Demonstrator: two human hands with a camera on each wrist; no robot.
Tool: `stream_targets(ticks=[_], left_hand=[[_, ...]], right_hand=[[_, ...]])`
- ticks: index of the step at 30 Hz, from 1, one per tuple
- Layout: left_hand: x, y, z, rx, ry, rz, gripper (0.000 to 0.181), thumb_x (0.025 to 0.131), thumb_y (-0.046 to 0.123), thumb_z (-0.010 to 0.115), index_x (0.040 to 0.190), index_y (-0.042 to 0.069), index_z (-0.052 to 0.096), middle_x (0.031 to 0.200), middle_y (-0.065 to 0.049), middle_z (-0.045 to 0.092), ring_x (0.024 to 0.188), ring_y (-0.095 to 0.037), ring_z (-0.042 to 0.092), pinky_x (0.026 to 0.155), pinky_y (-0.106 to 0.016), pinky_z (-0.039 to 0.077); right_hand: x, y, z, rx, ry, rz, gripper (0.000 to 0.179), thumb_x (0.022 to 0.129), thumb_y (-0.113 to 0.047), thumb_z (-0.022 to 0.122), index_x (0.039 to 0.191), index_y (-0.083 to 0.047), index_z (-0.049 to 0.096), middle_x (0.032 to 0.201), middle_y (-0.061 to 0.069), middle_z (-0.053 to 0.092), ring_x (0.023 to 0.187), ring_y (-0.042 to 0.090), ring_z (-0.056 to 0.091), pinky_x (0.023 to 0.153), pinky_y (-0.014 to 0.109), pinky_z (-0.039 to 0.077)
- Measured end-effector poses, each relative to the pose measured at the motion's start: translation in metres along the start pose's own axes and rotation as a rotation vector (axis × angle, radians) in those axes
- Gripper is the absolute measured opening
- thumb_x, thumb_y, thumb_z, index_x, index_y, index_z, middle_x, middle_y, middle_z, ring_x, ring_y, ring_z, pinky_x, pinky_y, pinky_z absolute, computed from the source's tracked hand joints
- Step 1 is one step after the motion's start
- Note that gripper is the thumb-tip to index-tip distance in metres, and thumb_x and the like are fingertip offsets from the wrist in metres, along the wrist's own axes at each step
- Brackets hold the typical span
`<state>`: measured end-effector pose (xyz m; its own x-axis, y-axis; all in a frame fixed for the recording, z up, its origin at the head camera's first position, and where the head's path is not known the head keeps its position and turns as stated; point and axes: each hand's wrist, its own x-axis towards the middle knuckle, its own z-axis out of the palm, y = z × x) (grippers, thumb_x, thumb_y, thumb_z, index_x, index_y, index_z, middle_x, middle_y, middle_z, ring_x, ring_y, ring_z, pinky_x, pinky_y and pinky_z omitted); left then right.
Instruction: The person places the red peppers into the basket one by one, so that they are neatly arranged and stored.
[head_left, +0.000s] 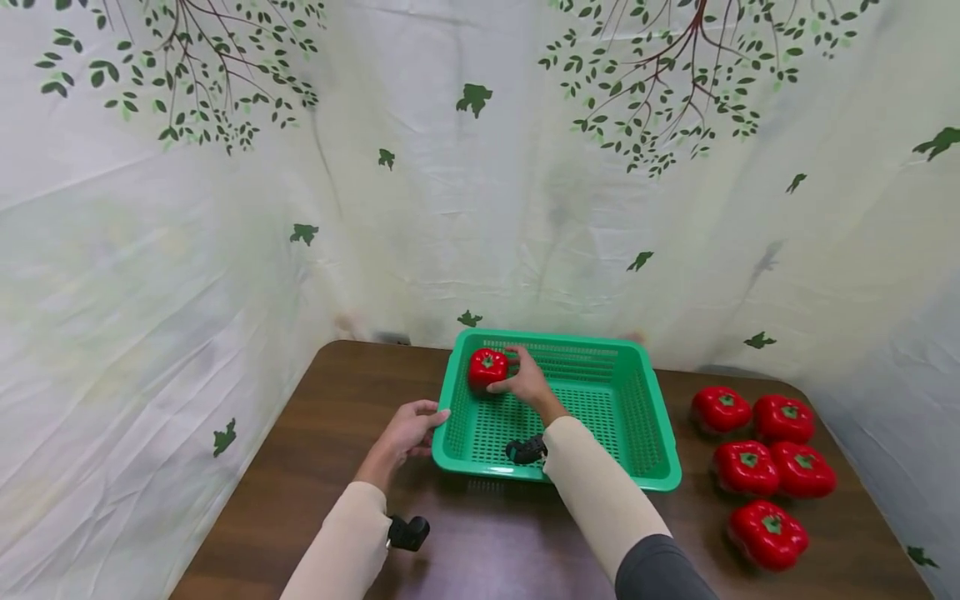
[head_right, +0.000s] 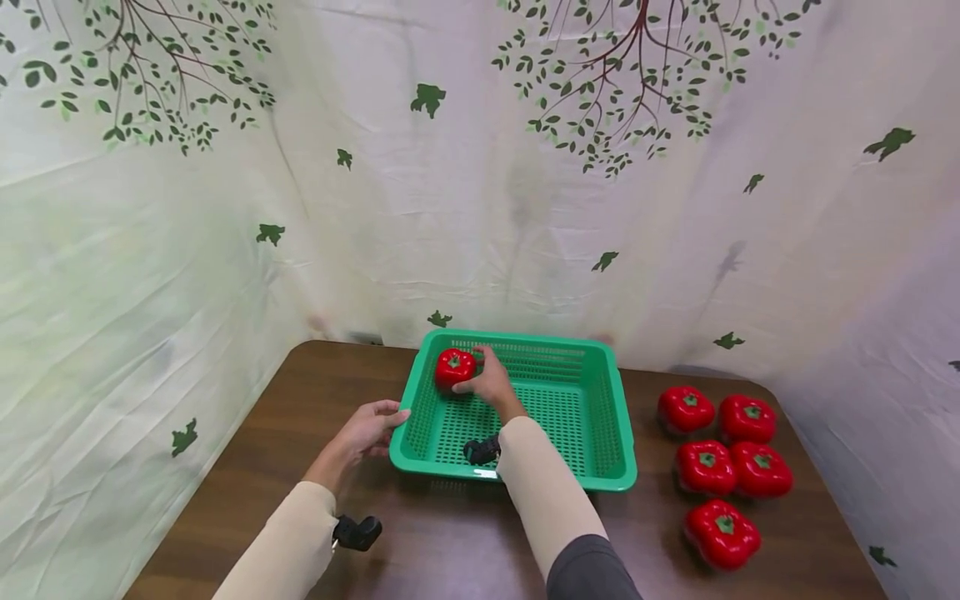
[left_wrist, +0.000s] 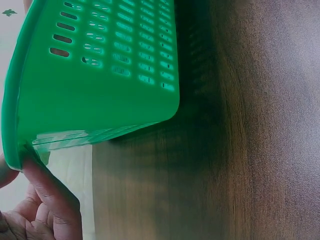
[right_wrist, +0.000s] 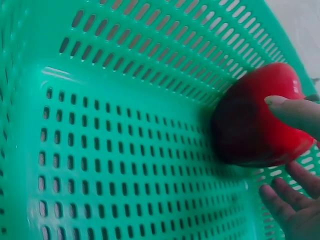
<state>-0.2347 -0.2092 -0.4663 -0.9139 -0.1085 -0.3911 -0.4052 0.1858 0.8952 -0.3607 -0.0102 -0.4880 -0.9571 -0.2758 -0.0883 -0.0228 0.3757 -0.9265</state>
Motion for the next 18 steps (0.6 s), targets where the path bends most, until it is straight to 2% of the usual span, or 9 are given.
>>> stream_targets(ticks=[10,18], left_hand=[[0.0,-0.001,0.004,0.004,-0.005,0.007,0.039,0.096,0.026,0.06,0.125,0.001,0.055,0.094,-0.01,0.065,0.07,-0.019,0.063,0.061,-0.028,0.053],[-0.001,0.002,0.001,0.018,-0.01,0.017,0.039,0.097,0.027,0.059,0.124,0.0,0.055,0.095,-0.011,0.064,0.07,-0.019,0.063,0.063,-0.03,0.054]], right_hand=[[-0.029,-0.007,-0.035,-0.002,0.005,0.009,0.076,0.084,-0.013,0.075,0.147,-0.013,0.033,0.146,0.02,0.036,0.133,0.04,0.036,0.098,0.055,0.041],[-0.047,-0.014,-0.065,0.018,-0.019,-0.022,0.078,0.084,-0.017,0.076,0.147,-0.01,0.031,0.148,0.022,0.032,0.136,0.043,0.032,0.101,0.056,0.038]])
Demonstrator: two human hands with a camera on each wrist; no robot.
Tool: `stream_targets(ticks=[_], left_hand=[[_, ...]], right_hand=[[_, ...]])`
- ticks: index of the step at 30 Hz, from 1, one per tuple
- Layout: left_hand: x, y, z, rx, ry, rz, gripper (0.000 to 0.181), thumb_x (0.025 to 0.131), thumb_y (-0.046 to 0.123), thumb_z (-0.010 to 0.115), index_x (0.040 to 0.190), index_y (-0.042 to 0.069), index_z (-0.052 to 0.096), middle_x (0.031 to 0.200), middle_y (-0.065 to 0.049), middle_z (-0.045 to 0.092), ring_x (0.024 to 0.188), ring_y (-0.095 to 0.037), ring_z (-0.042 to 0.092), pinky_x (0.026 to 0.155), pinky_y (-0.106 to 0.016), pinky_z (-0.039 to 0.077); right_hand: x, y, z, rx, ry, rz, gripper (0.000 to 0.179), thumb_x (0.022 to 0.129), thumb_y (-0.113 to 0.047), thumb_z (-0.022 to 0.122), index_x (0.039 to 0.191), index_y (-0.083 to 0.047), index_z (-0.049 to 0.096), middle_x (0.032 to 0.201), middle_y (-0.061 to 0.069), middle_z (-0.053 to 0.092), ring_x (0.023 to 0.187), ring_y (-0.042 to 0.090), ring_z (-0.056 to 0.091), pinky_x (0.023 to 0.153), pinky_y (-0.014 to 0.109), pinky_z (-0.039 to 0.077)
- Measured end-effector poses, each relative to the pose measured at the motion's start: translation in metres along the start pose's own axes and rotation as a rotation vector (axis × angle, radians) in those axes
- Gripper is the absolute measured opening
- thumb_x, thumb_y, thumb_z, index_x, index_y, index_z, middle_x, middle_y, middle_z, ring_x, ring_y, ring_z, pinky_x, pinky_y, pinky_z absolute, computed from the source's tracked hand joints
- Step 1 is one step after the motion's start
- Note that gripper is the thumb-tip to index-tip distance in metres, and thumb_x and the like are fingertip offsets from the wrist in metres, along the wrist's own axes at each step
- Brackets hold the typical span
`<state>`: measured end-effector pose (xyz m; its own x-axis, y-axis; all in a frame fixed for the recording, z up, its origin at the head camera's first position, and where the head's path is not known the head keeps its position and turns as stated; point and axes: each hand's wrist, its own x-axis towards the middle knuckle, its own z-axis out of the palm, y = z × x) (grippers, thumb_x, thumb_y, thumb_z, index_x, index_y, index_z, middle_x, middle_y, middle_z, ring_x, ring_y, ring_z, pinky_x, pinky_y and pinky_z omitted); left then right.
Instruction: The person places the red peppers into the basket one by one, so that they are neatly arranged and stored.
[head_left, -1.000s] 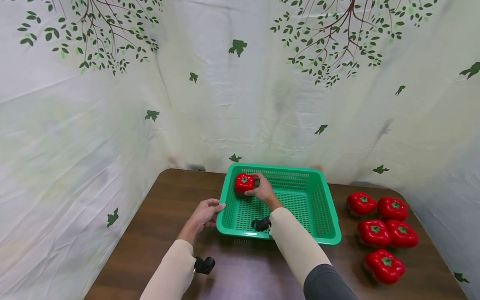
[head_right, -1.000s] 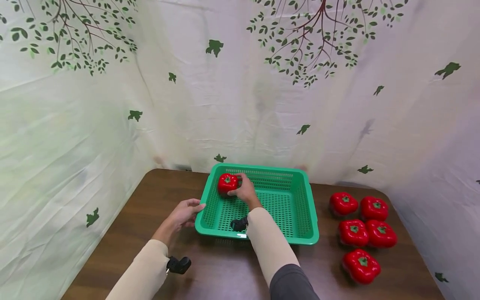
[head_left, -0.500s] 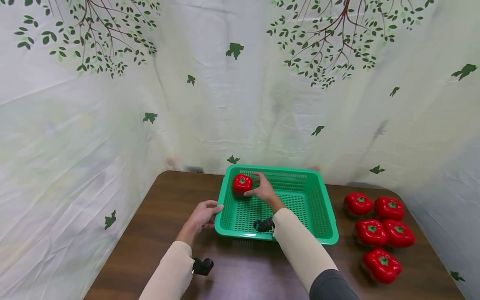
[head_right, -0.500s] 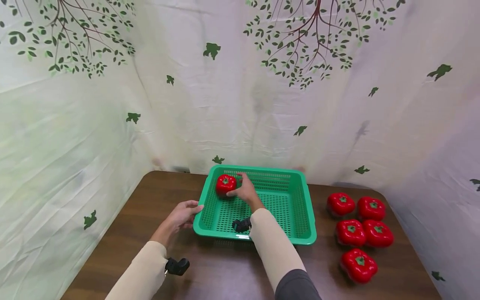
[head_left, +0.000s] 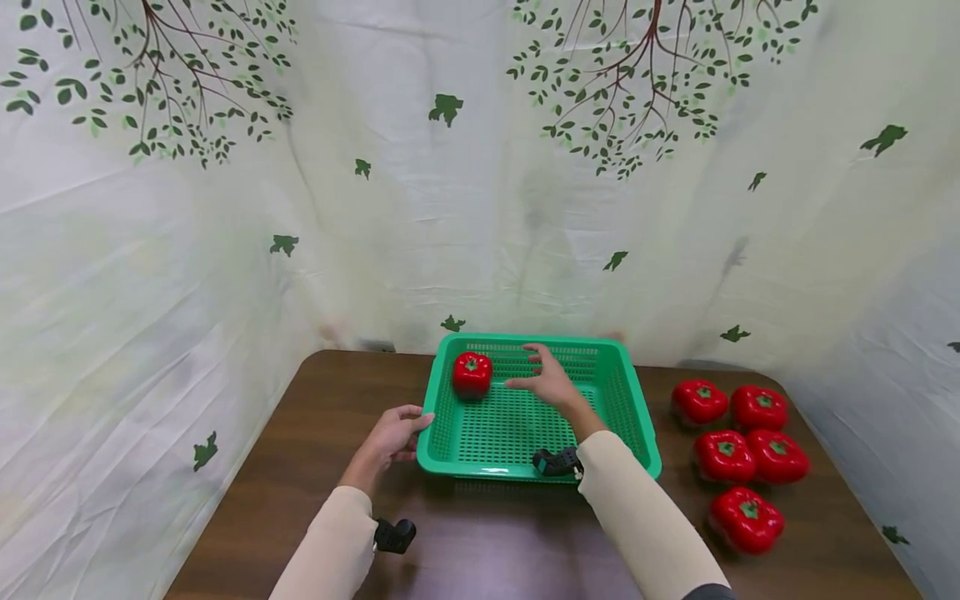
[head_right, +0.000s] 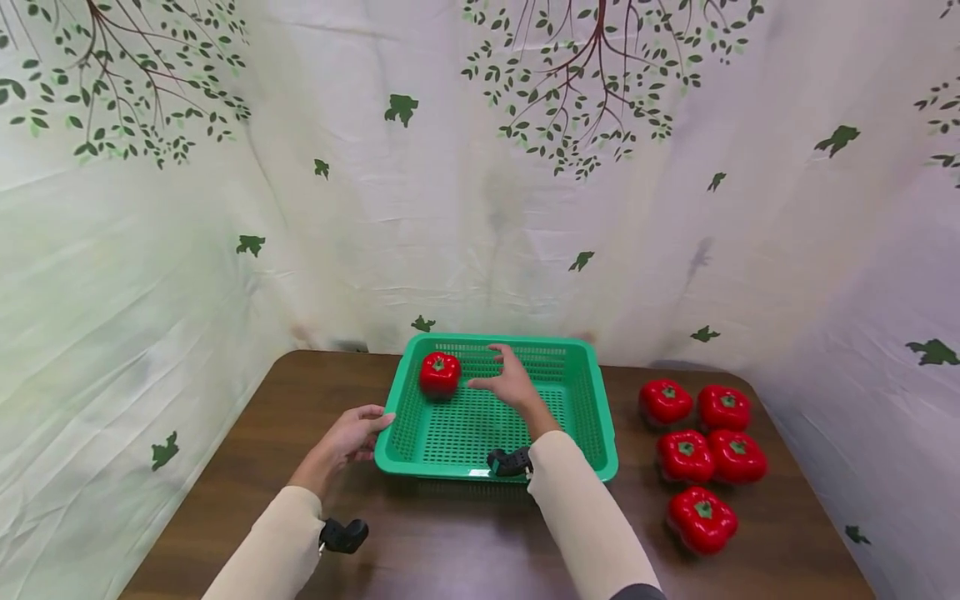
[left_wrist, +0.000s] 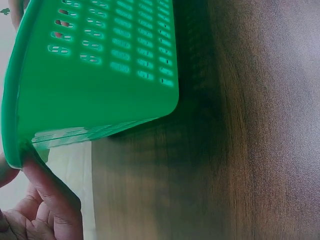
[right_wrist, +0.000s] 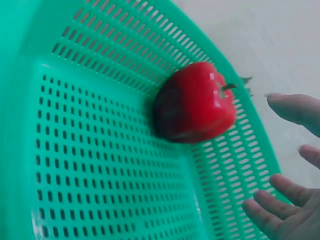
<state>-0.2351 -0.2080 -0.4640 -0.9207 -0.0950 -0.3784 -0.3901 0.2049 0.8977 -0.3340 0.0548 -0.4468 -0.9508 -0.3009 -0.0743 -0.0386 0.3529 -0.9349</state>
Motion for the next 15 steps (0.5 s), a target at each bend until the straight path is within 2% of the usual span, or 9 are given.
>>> stream_targets(ticks=[8,15], left_hand=[[0.002,0.0,0.0,0.014,-0.008,-0.006,0.04,0.097,0.028,0.058,0.125,-0.001,0.054,0.094,-0.01,0.064,0.071,-0.019,0.062,0.064,-0.03,0.054],[0.001,0.001,-0.003,0.037,-0.028,-0.021,0.044,0.097,0.03,0.058,0.127,-0.001,0.052,0.099,-0.011,0.061,0.075,-0.02,0.06,0.065,-0.03,0.053]], right_hand=[[-0.019,-0.001,-0.025,0.025,-0.04,-0.038,0.074,0.087,-0.015,0.073,0.148,-0.009,0.031,0.149,0.022,0.031,0.137,0.044,0.03,0.101,0.058,0.037],[-0.041,0.004,-0.046,0.073,-0.036,-0.077,0.072,0.086,-0.015,0.074,0.146,-0.007,0.034,0.15,0.022,0.031,0.136,0.043,0.032,0.102,0.058,0.036]])
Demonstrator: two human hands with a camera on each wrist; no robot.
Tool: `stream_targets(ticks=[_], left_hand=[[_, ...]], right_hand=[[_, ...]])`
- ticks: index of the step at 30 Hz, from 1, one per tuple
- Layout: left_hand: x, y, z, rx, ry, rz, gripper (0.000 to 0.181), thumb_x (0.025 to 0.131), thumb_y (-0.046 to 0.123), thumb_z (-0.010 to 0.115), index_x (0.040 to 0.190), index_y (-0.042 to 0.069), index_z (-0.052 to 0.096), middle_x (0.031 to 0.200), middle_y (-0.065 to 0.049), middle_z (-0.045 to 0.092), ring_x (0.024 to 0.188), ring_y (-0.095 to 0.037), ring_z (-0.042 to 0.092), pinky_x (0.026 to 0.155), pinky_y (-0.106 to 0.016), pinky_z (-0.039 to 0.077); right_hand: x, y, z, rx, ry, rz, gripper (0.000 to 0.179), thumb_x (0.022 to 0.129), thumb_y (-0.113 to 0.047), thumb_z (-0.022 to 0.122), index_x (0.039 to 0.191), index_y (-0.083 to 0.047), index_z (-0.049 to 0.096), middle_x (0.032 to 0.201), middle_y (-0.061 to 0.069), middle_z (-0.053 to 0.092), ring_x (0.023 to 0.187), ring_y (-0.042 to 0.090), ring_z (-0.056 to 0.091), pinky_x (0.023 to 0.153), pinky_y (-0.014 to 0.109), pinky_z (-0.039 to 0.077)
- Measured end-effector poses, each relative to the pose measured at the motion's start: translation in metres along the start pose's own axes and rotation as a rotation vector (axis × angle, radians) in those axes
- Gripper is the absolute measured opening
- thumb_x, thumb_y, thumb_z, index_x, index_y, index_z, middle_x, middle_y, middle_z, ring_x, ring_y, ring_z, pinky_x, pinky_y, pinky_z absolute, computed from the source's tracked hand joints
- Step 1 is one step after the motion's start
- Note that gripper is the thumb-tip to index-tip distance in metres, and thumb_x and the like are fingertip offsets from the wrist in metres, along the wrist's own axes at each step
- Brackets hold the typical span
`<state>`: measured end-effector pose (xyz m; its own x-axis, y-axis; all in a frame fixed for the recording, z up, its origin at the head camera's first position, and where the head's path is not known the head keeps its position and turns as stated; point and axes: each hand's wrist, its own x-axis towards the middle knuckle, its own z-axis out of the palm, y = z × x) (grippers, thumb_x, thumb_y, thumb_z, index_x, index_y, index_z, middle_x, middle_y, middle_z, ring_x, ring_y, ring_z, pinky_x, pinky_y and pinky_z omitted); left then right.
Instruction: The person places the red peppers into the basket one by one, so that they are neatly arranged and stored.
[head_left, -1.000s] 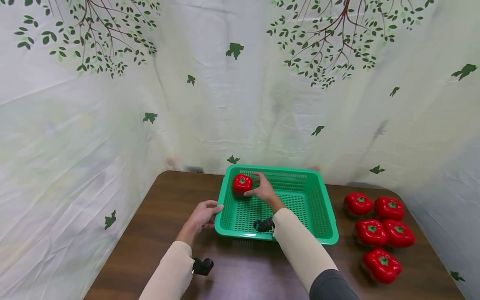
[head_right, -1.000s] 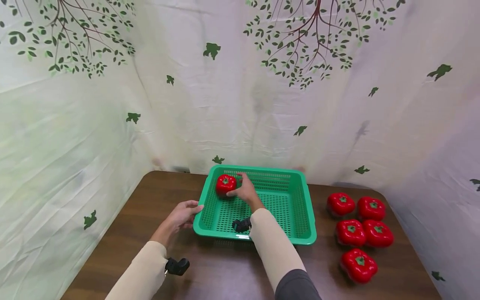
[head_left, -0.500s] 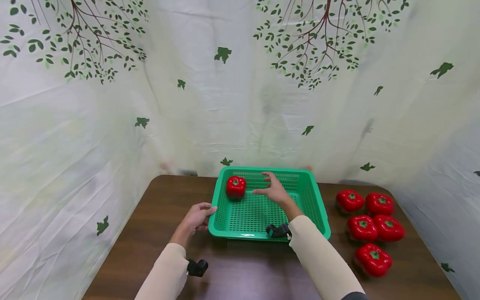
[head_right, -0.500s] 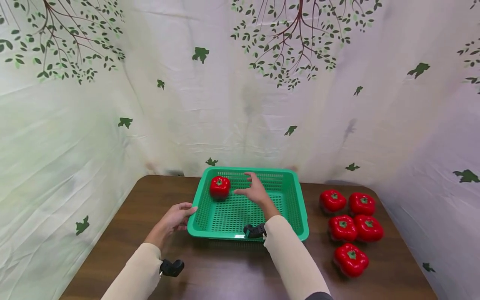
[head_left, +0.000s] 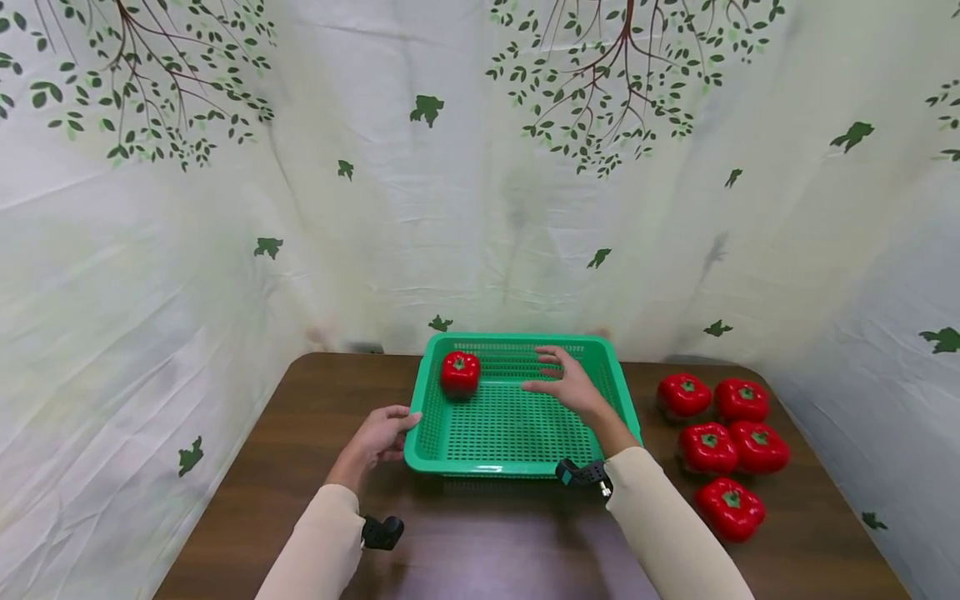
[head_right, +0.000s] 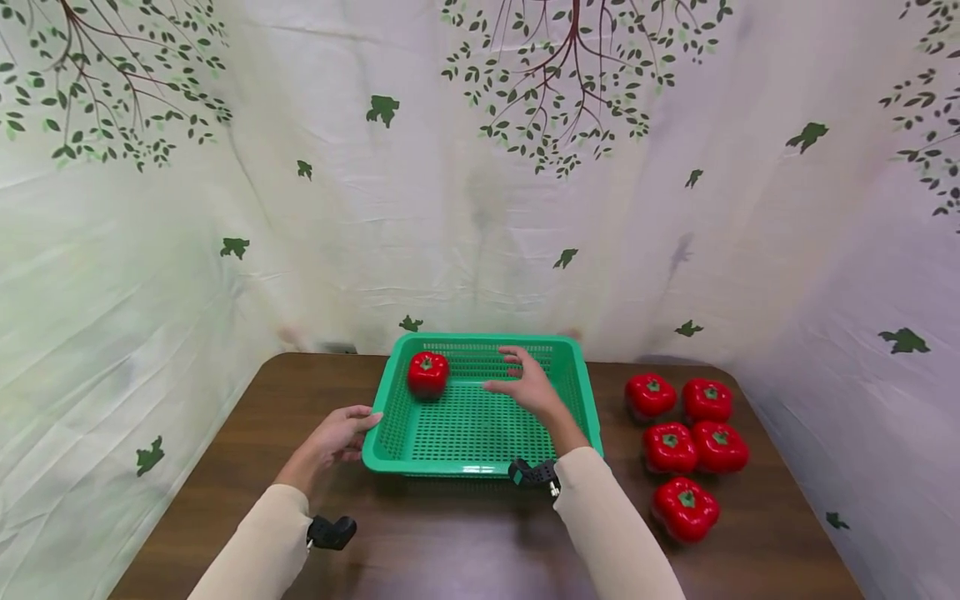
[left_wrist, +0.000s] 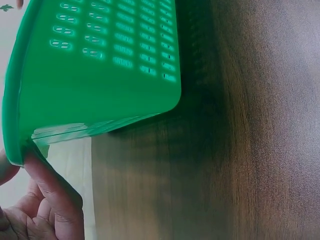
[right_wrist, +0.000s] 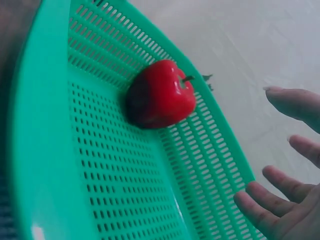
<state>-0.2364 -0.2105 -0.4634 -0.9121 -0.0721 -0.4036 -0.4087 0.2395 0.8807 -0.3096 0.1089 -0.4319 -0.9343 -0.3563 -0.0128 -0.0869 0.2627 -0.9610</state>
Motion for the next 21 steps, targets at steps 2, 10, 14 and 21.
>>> stream_targets(ticks=[2,10,14,21], left_hand=[[-0.001,0.001,-0.001,0.002,-0.002,0.0,0.044,0.097,0.03,0.058,0.128,-0.001,0.052,0.1,-0.011,0.061,0.075,-0.021,0.06,0.065,-0.03,0.053],[-0.002,0.005,-0.005,0.012,-0.016,0.01,0.045,0.098,0.03,0.057,0.13,-0.001,0.049,0.104,-0.013,0.059,0.076,-0.021,0.06,0.067,-0.03,0.054],[-0.002,0.005,-0.005,0.016,-0.023,0.0,0.044,0.098,0.03,0.056,0.129,-0.001,0.049,0.102,-0.012,0.059,0.076,-0.021,0.059,0.066,-0.03,0.053],[-0.002,0.004,0.0,0.021,-0.029,0.002,0.045,0.098,0.031,0.055,0.13,-0.001,0.049,0.106,-0.014,0.059,0.079,-0.022,0.06,0.068,-0.03,0.054]], right_hand=[[-0.005,0.001,-0.004,0.007,0.0,-0.019,0.071,0.086,-0.016,0.073,0.145,-0.006,0.035,0.149,0.023,0.031,0.136,0.043,0.032,0.102,0.057,0.037],[-0.023,0.006,-0.025,0.065,0.016,-0.113,0.057,0.089,-0.011,0.07,0.138,-0.004,0.043,0.14,0.021,0.044,0.133,0.042,0.039,0.099,0.053,0.042],[-0.033,0.011,-0.034,0.076,0.036,-0.128,0.054,0.09,-0.011,0.069,0.137,-0.003,0.044,0.136,0.02,0.048,0.13,0.04,0.043,0.099,0.051,0.043],[-0.053,0.021,-0.057,0.056,0.075,-0.143,0.051,0.09,-0.011,0.068,0.136,-0.002,0.046,0.135,0.022,0.05,0.128,0.045,0.044,0.099,0.049,0.044]])
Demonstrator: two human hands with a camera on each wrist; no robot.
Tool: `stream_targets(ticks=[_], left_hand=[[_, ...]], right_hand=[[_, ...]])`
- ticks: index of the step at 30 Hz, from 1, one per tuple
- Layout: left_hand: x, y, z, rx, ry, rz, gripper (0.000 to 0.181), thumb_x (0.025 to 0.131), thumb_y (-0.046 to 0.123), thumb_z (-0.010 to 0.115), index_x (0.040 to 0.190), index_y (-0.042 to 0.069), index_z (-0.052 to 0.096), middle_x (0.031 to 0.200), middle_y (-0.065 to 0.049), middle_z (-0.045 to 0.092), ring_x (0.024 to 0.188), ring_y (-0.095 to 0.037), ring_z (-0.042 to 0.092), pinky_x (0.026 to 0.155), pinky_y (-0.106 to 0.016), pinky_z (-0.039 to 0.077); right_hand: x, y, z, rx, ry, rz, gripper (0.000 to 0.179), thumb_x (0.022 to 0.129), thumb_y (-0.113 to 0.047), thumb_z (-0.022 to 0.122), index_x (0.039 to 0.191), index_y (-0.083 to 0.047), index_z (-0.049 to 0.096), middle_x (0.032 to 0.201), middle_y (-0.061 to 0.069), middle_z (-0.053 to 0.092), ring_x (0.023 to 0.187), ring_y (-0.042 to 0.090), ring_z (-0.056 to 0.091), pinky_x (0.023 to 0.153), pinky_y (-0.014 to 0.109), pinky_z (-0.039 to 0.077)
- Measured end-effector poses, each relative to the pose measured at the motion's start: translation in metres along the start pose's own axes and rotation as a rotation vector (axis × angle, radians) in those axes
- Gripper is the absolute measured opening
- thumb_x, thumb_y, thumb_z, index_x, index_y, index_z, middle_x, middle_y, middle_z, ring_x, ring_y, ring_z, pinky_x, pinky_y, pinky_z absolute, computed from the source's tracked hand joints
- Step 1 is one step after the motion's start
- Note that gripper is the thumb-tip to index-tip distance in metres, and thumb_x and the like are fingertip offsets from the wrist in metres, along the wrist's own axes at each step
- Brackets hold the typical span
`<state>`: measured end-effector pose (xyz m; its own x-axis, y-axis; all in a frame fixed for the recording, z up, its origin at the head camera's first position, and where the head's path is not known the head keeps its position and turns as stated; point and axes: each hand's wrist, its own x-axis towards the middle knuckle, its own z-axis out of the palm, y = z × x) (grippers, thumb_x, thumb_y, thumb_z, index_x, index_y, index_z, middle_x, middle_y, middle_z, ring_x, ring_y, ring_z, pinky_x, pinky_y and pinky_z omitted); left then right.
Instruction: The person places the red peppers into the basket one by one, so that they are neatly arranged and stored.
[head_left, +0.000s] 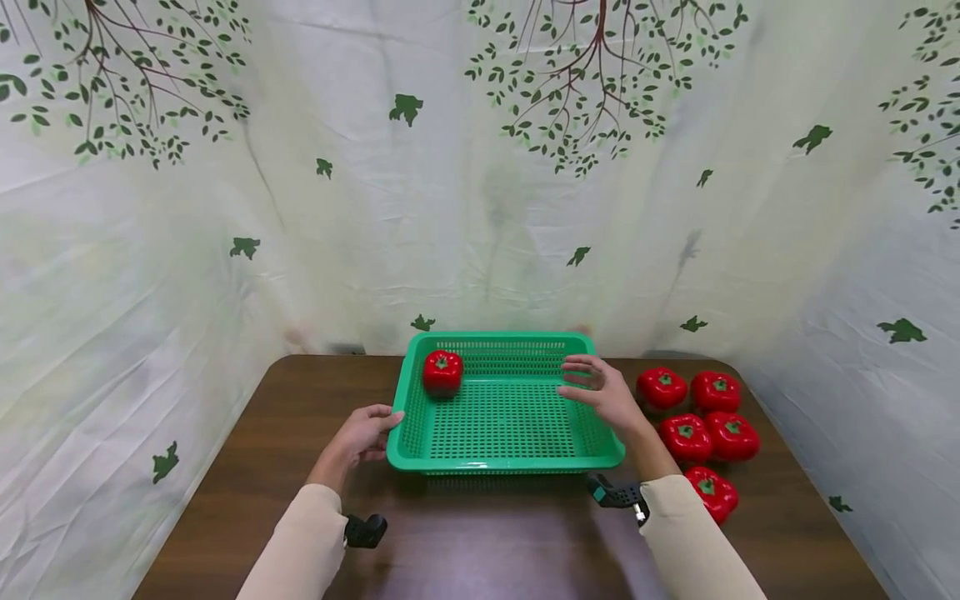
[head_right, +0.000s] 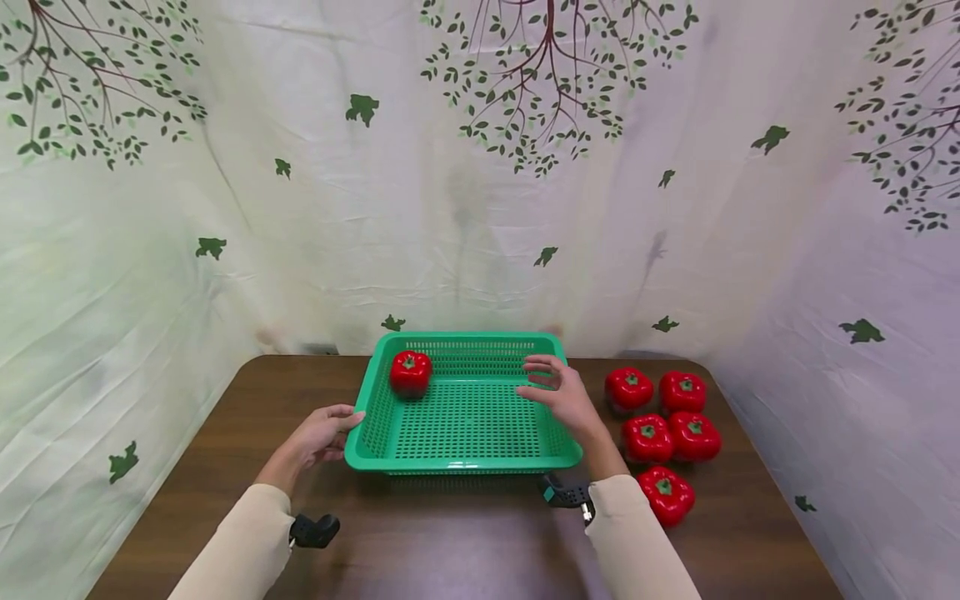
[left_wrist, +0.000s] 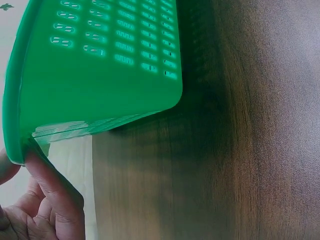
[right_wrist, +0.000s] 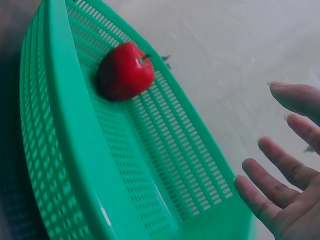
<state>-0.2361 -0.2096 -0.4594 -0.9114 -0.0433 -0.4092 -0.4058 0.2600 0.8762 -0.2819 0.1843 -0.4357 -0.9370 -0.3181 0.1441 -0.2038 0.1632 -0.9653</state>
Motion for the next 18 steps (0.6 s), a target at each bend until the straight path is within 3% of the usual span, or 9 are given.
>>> stream_targets(ticks=[9,15,18], left_hand=[[0.001,0.002,0.001,-0.024,-0.001,-0.003,0.044,0.098,0.031,0.056,0.128,-0.001,0.05,0.104,-0.013,0.06,0.079,-0.021,0.061,0.069,-0.032,0.054],[0.002,0.001,0.001,-0.05,-0.003,-0.01,0.042,0.098,0.029,0.057,0.127,-0.001,0.05,0.097,-0.01,0.063,0.074,-0.019,0.063,0.067,-0.032,0.054],[0.002,-0.001,0.001,-0.057,0.004,-0.01,0.041,0.098,0.029,0.056,0.126,-0.001,0.051,0.098,-0.009,0.062,0.074,-0.019,0.062,0.067,-0.031,0.054]], right_hand=[[-0.02,-0.001,-0.027,-0.045,0.045,-0.012,0.051,0.091,-0.012,0.067,0.135,0.002,0.045,0.136,0.028,0.048,0.126,0.045,0.046,0.091,0.034,0.05],[-0.036,-0.002,-0.041,-0.024,0.087,0.021,0.049,0.092,-0.012,0.065,0.135,-0.001,0.044,0.138,0.027,0.046,0.127,0.045,0.045,0.087,0.031,0.052],[-0.044,0.0,-0.051,-0.027,0.098,0.008,0.047,0.092,-0.011,0.065,0.134,-0.003,0.046,0.135,0.02,0.051,0.125,0.042,0.046,0.086,0.029,0.052]])
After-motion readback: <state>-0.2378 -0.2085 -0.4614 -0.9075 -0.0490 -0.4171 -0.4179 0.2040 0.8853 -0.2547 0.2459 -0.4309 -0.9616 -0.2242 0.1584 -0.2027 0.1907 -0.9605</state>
